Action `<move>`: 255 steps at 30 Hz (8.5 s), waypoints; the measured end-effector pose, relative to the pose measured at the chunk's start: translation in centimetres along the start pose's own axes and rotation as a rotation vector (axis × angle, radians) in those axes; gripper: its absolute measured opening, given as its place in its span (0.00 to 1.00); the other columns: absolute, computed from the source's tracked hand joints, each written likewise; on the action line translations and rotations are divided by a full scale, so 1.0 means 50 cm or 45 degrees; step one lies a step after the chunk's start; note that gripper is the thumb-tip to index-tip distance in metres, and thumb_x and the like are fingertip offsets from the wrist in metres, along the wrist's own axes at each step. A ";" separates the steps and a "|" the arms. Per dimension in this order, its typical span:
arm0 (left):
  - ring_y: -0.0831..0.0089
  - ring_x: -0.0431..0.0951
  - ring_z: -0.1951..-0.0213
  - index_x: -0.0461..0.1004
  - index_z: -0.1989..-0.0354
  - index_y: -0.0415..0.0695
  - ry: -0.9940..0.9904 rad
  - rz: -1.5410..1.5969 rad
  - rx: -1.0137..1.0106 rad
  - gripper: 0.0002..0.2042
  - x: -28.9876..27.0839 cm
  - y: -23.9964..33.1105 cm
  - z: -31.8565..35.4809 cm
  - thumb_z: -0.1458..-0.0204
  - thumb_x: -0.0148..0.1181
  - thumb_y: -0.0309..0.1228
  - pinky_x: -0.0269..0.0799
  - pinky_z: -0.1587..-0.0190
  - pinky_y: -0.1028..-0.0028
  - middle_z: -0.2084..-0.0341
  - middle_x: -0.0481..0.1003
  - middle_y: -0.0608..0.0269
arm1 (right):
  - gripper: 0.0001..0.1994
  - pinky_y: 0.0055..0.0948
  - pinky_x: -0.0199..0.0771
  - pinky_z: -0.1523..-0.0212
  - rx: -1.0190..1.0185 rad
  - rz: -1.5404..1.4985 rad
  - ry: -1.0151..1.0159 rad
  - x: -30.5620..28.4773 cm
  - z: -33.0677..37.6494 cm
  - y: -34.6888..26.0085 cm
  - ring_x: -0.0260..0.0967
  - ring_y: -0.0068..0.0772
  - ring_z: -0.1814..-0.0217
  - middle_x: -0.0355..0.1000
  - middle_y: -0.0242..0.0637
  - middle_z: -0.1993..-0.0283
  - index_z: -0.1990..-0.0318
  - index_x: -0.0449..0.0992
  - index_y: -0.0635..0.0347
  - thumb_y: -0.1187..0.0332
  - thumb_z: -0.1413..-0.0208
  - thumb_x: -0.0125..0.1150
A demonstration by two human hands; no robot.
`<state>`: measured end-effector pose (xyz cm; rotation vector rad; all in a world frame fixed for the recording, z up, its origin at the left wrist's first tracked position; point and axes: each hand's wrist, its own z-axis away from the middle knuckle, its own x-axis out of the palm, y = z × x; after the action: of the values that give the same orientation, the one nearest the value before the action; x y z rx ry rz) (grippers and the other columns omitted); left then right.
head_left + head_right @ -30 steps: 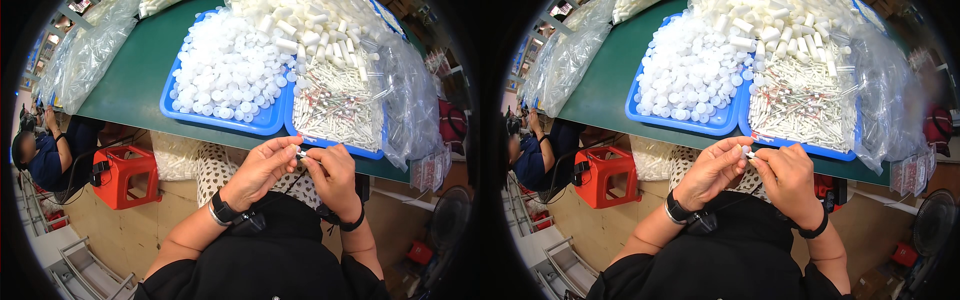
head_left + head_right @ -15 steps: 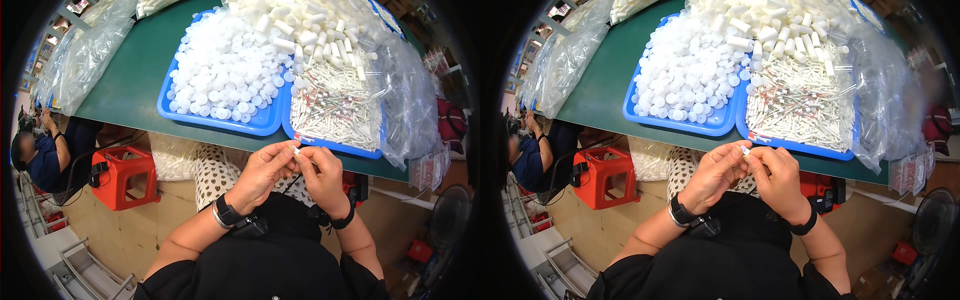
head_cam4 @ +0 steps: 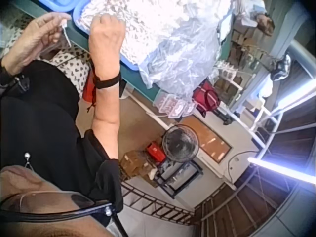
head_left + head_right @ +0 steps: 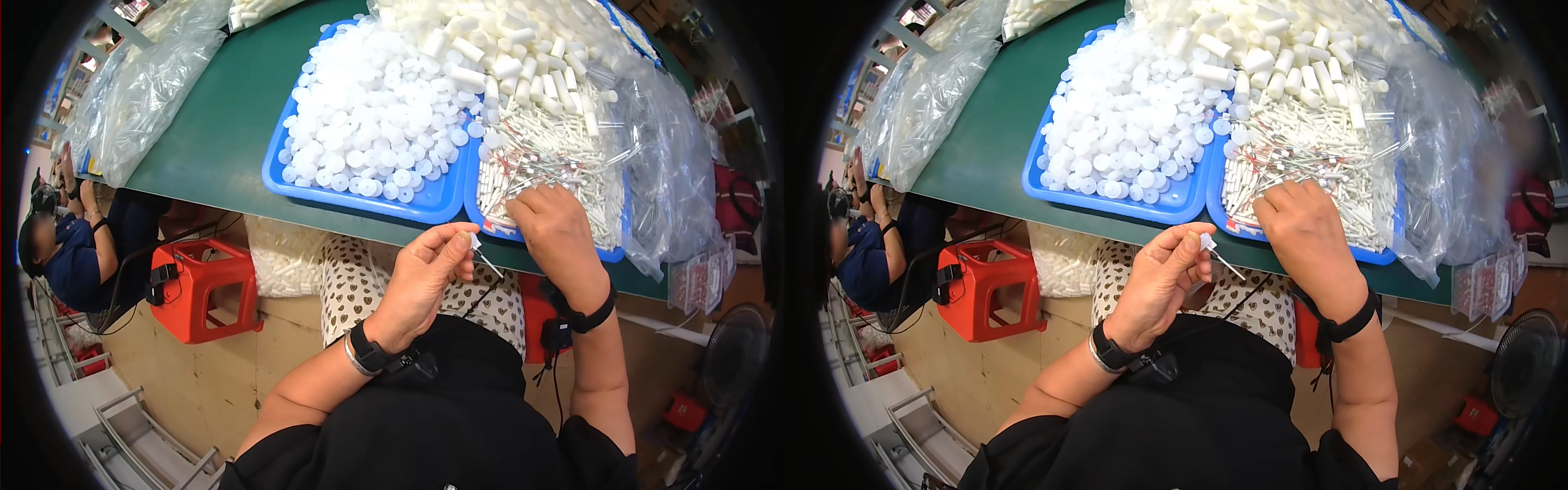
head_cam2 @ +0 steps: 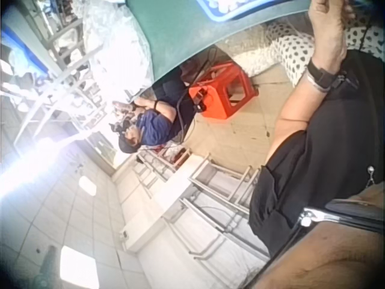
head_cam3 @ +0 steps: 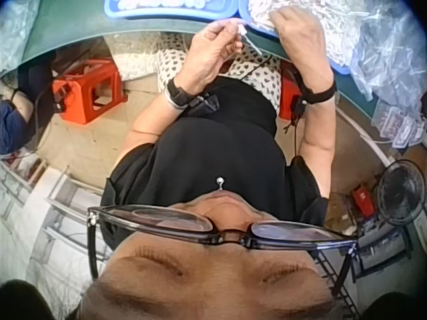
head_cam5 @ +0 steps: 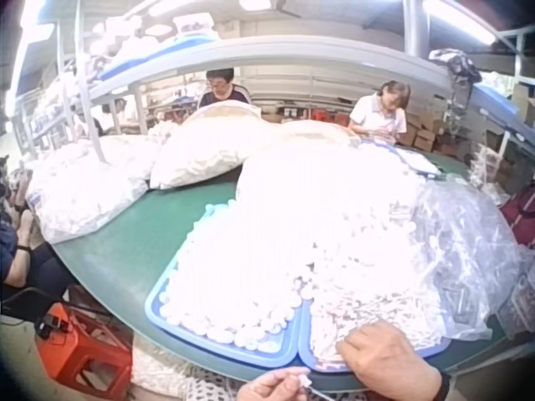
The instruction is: The person sits at a green table in a workshop and assembles small white plastic components. They pick up a cylindrical piece and a cap, then insert the cylinder into the cap by hand. The person repeats this process continuously, placing the finished units into a blue tray.
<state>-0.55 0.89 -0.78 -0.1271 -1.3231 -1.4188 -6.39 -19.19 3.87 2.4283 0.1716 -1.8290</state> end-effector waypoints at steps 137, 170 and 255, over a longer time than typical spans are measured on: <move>0.75 0.75 0.72 0.66 0.58 0.44 -0.323 -0.001 -0.256 0.06 0.044 0.017 -0.003 0.35 0.49 0.33 0.73 0.69 0.76 0.59 0.76 0.47 | 0.20 0.43 0.76 0.60 0.561 0.373 0.076 -0.051 0.099 0.229 0.73 0.50 0.55 0.71 0.45 0.49 0.48 0.73 0.60 0.81 0.52 0.53; 0.81 0.69 0.60 0.67 0.52 0.40 -0.134 -0.546 0.443 0.07 0.025 -0.019 0.012 0.36 0.51 0.27 0.68 0.58 0.80 0.52 0.67 0.63 | 0.15 0.35 0.73 0.68 0.517 -1.175 0.098 -0.012 0.095 -0.108 0.74 0.46 0.68 0.72 0.47 0.65 0.51 0.70 0.68 0.79 0.47 0.62; 0.65 0.66 0.42 0.65 0.44 0.39 0.483 0.136 -0.629 0.29 -0.150 -0.129 0.035 0.33 0.32 0.54 0.59 0.38 0.59 0.45 0.68 0.56 | 0.23 0.50 0.74 0.64 0.461 -0.740 -0.625 0.219 0.085 -0.202 0.75 0.56 0.67 0.76 0.52 0.70 0.45 0.66 0.68 0.56 0.38 0.55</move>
<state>-3.60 5.11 -9.37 -0.2382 -0.6337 -1.5620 -8.93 -9.45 -7.93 2.1745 0.6000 -2.8698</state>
